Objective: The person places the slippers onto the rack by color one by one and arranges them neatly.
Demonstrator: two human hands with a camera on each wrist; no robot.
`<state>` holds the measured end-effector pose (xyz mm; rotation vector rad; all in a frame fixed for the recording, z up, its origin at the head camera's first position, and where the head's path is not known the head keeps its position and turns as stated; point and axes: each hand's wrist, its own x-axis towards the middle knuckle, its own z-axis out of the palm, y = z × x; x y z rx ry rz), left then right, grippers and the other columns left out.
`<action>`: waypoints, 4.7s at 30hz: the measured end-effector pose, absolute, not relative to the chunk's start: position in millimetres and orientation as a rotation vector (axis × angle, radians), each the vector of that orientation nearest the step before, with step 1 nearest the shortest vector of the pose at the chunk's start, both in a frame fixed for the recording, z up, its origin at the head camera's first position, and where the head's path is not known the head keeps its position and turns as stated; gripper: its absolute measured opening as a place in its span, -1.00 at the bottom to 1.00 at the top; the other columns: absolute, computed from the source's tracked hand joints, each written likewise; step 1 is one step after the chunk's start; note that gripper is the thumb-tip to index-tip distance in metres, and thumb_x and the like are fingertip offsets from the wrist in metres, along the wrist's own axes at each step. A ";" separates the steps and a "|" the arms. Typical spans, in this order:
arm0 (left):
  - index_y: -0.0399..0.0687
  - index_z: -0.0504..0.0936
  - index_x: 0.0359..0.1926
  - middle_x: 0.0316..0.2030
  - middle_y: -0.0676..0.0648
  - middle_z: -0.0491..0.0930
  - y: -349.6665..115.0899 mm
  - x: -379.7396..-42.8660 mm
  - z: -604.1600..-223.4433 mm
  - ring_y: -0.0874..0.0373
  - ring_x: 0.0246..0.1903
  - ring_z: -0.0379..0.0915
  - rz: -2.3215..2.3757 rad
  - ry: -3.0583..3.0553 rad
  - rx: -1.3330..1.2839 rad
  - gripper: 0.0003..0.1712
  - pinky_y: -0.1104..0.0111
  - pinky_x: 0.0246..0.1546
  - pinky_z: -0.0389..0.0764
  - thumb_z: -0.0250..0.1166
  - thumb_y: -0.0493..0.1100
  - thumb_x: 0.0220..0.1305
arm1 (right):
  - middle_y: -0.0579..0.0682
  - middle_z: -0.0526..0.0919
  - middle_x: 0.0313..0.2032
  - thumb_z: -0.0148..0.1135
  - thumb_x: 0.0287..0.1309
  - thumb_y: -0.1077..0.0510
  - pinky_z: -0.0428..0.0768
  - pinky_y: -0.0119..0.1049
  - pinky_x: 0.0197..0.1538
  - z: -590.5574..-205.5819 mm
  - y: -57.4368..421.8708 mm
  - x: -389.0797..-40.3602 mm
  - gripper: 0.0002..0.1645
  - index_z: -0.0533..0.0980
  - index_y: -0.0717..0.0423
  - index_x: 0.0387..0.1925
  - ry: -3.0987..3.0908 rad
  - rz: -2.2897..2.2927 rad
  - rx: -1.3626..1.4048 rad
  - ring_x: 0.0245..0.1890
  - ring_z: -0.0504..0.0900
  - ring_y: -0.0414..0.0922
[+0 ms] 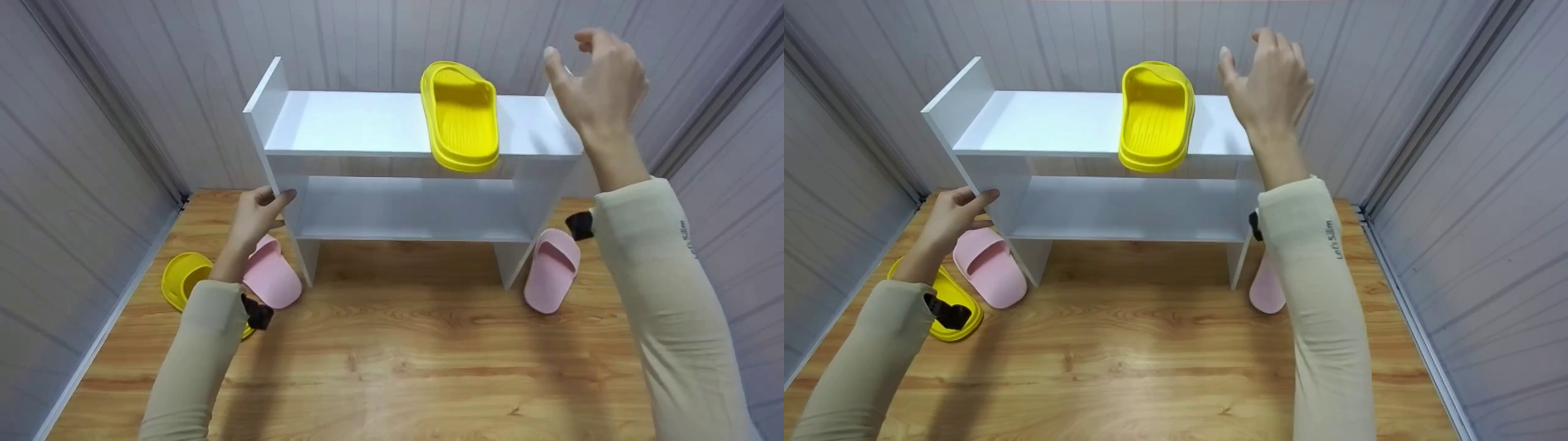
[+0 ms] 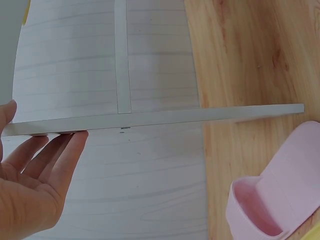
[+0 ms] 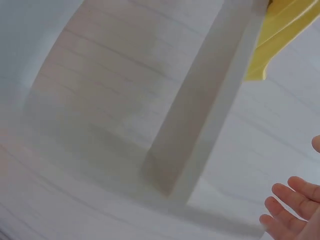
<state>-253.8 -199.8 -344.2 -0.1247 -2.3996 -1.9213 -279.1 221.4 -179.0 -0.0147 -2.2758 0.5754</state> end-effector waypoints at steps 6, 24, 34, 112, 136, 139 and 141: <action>-0.34 0.33 0.14 0.03 -0.29 0.37 -201.2 -252.4 -344.2 -0.16 0.00 0.29 -1.915 -2.403 -0.114 -0.45 0.13 -0.18 0.47 0.12 -0.08 0.21 | -0.04 0.52 -0.05 0.03 0.03 -0.21 0.29 -0.29 0.05 -190.7 247.6 -276.9 -0.40 0.46 0.10 -0.02 -2.281 0.736 -0.094 -0.03 0.43 -0.17; -0.38 0.31 0.14 0.03 -0.33 0.35 -197.9 -246.8 -337.9 -0.18 0.02 0.25 -1.934 -2.398 -0.108 -0.46 0.07 -0.15 0.44 0.11 -0.14 0.22 | 0.08 0.51 -0.09 0.10 -0.04 -0.08 0.48 -0.33 -0.14 -292.3 278.2 -257.2 -0.41 0.43 0.13 0.02 -2.108 1.286 0.126 -0.12 0.47 -0.12; -0.29 0.32 0.16 0.05 -0.26 0.35 -197.7 -251.6 -341.8 -0.14 0.03 0.26 -1.886 -2.442 -0.114 -0.41 0.13 -0.14 0.46 0.13 -0.03 0.20 | 0.16 0.50 -0.08 0.18 0.03 0.02 0.49 -0.29 -0.11 -338.7 284.0 -252.3 -0.42 0.38 0.22 0.07 -2.190 1.294 0.142 -0.10 0.48 -0.01; -0.02 -0.78 0.19 0.26 -0.28 -0.64 -267.5 -205.6 -481.5 -0.13 0.23 -0.68 -1.739 -2.093 1.439 0.35 -0.03 0.15 -0.43 0.06 0.44 -0.10 | 0.16 0.52 -0.09 0.16 0.07 0.08 0.54 -0.27 -0.23 -391.0 299.4 -251.8 -0.55 0.45 0.25 -0.03 -2.364 1.233 0.160 -0.16 0.53 0.03; -0.18 -0.76 0.18 0.25 -0.31 -0.64 -260.9 -209.6 -495.9 -0.17 0.24 -0.63 -1.522 -2.268 1.487 0.28 -0.08 0.14 -0.41 0.12 0.23 0.06 | 0.17 0.49 -0.04 0.14 0.09 0.06 0.52 -0.15 -0.16 -394.1 299.2 -253.8 -0.49 0.39 0.25 0.04 -2.375 1.275 0.174 -0.11 0.50 0.03; -0.17 -0.76 0.18 0.25 -0.32 -0.64 -260.5 -208.8 -497.0 -0.18 0.23 -0.65 -1.515 -2.265 1.452 0.30 -0.09 0.13 -0.42 0.16 0.20 0.04 | 0.18 0.49 -0.04 0.14 0.10 0.08 0.52 -0.19 -0.18 -394.3 299.2 -254.0 -0.50 0.39 0.26 0.04 -2.373 1.293 0.177 -0.11 0.50 0.04; -0.16 -0.76 0.18 0.24 -0.33 -0.65 -259.8 -207.4 -498.3 -0.18 0.23 -0.67 -1.514 -2.264 1.431 0.32 -0.08 0.13 -0.44 0.20 0.17 0.03 | 0.20 0.48 -0.05 0.13 0.10 0.12 0.52 -0.17 -0.18 -392.9 298.0 -252.7 -0.51 0.38 0.28 0.04 -2.368 1.309 0.181 -0.11 0.50 0.06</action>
